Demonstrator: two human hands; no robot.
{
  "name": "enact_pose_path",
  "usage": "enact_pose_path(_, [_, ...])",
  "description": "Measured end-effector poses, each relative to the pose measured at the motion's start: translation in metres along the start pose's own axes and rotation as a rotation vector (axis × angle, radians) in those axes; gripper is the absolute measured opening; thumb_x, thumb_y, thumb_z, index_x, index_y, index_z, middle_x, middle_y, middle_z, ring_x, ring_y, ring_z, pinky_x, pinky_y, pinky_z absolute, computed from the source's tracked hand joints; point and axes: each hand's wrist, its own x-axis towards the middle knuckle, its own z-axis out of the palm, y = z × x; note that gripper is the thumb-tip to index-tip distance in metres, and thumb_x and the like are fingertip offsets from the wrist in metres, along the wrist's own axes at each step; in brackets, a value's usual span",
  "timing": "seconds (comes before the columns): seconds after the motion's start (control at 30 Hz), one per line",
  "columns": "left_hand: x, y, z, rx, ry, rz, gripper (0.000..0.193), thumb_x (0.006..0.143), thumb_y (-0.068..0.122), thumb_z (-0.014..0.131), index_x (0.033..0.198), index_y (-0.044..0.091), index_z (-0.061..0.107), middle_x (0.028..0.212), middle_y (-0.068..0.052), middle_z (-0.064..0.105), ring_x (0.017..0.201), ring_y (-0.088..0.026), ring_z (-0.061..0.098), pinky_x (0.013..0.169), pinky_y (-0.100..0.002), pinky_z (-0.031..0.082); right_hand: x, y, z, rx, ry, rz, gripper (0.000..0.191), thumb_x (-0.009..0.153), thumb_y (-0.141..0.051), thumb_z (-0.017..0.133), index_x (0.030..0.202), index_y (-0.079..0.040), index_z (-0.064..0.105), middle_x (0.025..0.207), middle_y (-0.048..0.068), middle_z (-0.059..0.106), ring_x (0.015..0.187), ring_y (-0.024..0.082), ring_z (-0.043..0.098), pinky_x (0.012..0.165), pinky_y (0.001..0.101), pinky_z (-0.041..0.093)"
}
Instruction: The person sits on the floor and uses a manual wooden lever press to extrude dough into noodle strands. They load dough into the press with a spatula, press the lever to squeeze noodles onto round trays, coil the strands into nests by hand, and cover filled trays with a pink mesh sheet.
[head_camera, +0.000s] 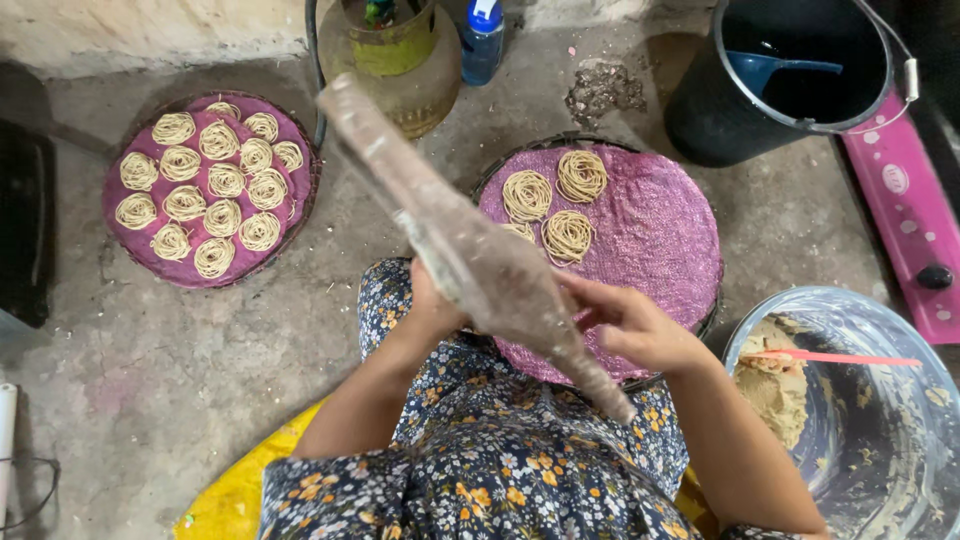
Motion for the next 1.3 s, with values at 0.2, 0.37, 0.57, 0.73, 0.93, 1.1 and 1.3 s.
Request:
enact_pose_path(0.2, [-0.028, -0.017, -0.052, -0.145, 0.078, -0.265, 0.052, 0.081, 0.032, 0.079, 0.126, 0.011, 0.063, 0.121, -0.012, 0.073, 0.113, -0.026, 0.07, 0.1, -0.039, 0.058, 0.024, 0.038, -0.023, -0.785, 0.426, 0.4, 0.025, 0.09, -0.031, 0.073, 0.106, -0.011, 0.077, 0.1, 0.006, 0.069, 0.087, 0.023, 0.068, 0.08, 0.0396, 0.055])
enact_pose_path(0.37, [-0.033, -0.017, -0.072, -0.346, 0.157, -0.377, 0.054, 0.079, 0.031, 0.08, 0.125, 0.01, 0.063, 0.121, -0.012, 0.072, 0.114, -0.026, 0.069, 0.101, -0.039, 0.056, 0.027, 0.072, -0.034, -0.913, 0.473, 0.377, 0.02, 0.087, -0.028, 0.075, 0.099, -0.013, 0.078, 0.098, 0.008, 0.069, 0.09, 0.027, 0.068, 0.08, 0.0422, 0.054])
enact_pose_path(0.57, [-0.044, -0.021, -0.075, -0.406, 0.14, -0.385, 0.056, 0.075, 0.03, 0.082, 0.124, 0.01, 0.063, 0.121, -0.012, 0.072, 0.115, -0.026, 0.067, 0.102, -0.04, 0.055, 0.037, 0.085, -0.023, -0.995, 0.477, 0.327, 0.02, 0.084, -0.03, 0.077, 0.096, -0.014, 0.078, 0.097, 0.008, 0.069, 0.094, 0.029, 0.067, 0.079, 0.0434, 0.053])
enact_pose_path(0.73, [-0.046, -0.023, -0.073, -0.425, 0.141, -0.387, 0.058, 0.073, 0.03, 0.083, 0.123, 0.01, 0.064, 0.121, -0.013, 0.071, 0.116, -0.026, 0.065, 0.103, -0.04, 0.053, 0.034, 0.076, -0.013, -0.9, 0.387, 0.388, 0.019, 0.086, -0.029, 0.076, 0.096, -0.013, 0.076, 0.095, 0.007, 0.069, 0.088, 0.026, 0.068, 0.078, 0.0406, 0.054])
enact_pose_path(0.93, [-0.052, -0.027, -0.075, -0.434, 0.168, -0.394, 0.06, 0.069, 0.029, 0.085, 0.122, 0.01, 0.064, 0.121, -0.013, 0.071, 0.117, -0.027, 0.064, 0.104, -0.04, 0.052, 0.01, 0.065, -0.006, -0.78, 0.263, 0.318, 0.014, 0.088, -0.022, 0.073, 0.098, -0.012, 0.075, 0.092, 0.007, 0.068, 0.083, 0.025, 0.068, 0.077, 0.0397, 0.055])
enact_pose_path(1.1, [-0.05, -0.031, -0.076, -0.429, 0.16, -0.393, 0.062, 0.067, 0.029, 0.086, 0.121, 0.01, 0.064, 0.121, -0.013, 0.071, 0.118, -0.027, 0.062, 0.105, -0.041, 0.05, 0.009, 0.062, 0.0, -0.848, 0.234, 0.252, 0.022, 0.087, -0.017, 0.071, 0.108, -0.016, 0.076, 0.097, 0.007, 0.066, 0.087, 0.025, 0.067, 0.079, 0.0403, 0.054])
enact_pose_path(1.3, [-0.038, -0.027, -0.074, -0.324, 0.12, -0.342, 0.064, 0.063, 0.028, 0.088, 0.119, 0.01, 0.064, 0.121, -0.013, 0.07, 0.119, -0.027, 0.06, 0.106, -0.041, 0.049, 0.014, 0.051, 0.005, -0.912, 0.32, 0.298, 0.026, 0.089, -0.018, 0.071, 0.115, -0.017, 0.075, 0.097, 0.009, 0.064, 0.087, 0.025, 0.066, 0.08, 0.0405, 0.054])
